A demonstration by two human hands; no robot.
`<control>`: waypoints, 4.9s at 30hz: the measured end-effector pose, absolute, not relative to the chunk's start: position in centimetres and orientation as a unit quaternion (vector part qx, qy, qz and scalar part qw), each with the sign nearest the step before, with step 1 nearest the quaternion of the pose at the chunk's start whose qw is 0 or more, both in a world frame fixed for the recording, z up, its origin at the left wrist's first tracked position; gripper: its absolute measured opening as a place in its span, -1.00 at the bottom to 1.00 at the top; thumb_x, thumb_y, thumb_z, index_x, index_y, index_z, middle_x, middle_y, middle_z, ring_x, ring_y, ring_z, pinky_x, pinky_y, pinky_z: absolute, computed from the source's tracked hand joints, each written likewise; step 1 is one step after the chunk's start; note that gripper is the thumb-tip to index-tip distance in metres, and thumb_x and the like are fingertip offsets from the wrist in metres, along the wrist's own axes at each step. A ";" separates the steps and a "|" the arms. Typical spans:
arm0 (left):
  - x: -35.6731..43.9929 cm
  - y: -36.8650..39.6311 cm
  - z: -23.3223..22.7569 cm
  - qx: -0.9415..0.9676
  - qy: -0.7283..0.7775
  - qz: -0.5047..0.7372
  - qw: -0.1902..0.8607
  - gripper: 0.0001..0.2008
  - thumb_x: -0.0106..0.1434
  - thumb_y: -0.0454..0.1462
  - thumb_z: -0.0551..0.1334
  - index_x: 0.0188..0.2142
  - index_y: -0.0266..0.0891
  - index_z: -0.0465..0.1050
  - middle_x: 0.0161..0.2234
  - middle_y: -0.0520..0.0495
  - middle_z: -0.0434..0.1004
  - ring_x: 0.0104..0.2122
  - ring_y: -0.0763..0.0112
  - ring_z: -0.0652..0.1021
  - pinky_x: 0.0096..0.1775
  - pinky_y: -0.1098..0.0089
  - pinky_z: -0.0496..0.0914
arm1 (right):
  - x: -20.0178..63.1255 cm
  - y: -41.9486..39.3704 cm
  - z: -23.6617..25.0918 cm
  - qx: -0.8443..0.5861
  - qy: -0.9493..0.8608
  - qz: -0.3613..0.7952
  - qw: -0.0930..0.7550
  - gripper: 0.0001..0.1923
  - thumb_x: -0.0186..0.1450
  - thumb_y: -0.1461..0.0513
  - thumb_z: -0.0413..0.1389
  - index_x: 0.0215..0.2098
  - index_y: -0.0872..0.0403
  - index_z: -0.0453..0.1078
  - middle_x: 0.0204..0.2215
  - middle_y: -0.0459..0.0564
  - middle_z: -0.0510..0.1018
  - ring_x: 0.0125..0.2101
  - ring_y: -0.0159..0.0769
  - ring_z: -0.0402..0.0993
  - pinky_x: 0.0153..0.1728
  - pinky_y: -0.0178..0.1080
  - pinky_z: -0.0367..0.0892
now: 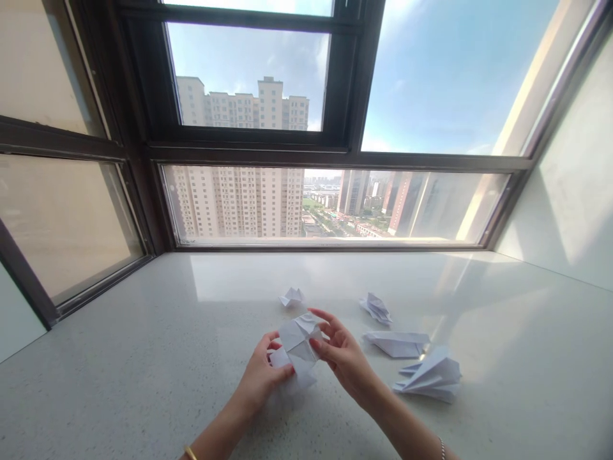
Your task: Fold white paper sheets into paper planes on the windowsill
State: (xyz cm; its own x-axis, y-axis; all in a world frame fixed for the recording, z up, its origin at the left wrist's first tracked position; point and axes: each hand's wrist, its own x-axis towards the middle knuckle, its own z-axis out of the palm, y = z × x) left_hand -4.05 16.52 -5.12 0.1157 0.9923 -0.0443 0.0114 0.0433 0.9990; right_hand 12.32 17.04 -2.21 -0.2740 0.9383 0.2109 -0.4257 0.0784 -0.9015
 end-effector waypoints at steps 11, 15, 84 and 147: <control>-2.9 15.2 -3.5 0.308 0.380 0.511 0.707 -0.65 -0.13 -0.29 0.33 -0.28 -0.34 0.45 -0.40 -0.14 0.56 -0.33 0.25 0.53 -0.28 0.36 0.34 | 11.8 16.9 -3.9 -0.303 -0.525 0.625 0.491 -0.59 -0.02 0.13 0.24 -0.18 -0.02 0.39 -0.38 -0.07 0.47 -0.38 -0.28 0.41 -0.40 -0.26 0.28; -2.9 15.1 -3.6 0.296 0.353 0.527 0.714 -0.66 -0.09 -0.27 0.29 -0.25 -0.30 0.44 -0.34 -0.14 0.55 -0.28 0.25 0.51 -0.25 0.35 0.34 | 11.8 16.8 -3.5 -0.295 -0.525 0.621 0.502 -0.61 0.02 0.14 0.22 -0.16 -0.04 0.38 -0.42 -0.09 0.45 -0.38 -0.30 0.40 -0.37 -0.25 0.29; -2.8 14.0 -3.2 0.414 0.353 0.525 0.654 -0.65 0.06 -0.14 0.23 -0.21 -0.25 0.23 -0.34 -0.14 0.52 -0.39 0.29 0.51 -0.35 0.38 0.32 | 12.1 17.2 -4.5 -0.365 -0.465 0.577 0.564 -0.59 0.07 0.00 0.13 -0.21 0.07 0.34 -0.59 -0.14 0.38 -0.55 -0.42 0.28 -0.56 -0.38 0.20; -2.0 13.5 -4.1 0.461 0.478 0.605 0.439 -0.64 -0.06 -0.12 0.30 -0.27 -0.16 0.32 -0.25 -0.08 0.45 -0.32 0.26 0.46 -0.25 0.35 0.34 | 10.2 15.0 -5.3 -0.329 -0.480 0.546 0.602 -0.62 0.12 0.01 0.08 -0.15 -0.04 0.23 -0.44 -0.07 0.46 -0.45 -0.31 0.36 -0.45 -0.29 0.26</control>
State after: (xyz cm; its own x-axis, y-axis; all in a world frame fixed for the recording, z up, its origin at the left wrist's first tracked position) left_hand -1.97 13.46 -4.07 -0.1893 0.9723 0.1369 -0.0906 -0.1561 0.9836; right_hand 10.22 15.03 -5.27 -0.0574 0.9741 0.2188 -0.3415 0.1868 -0.9211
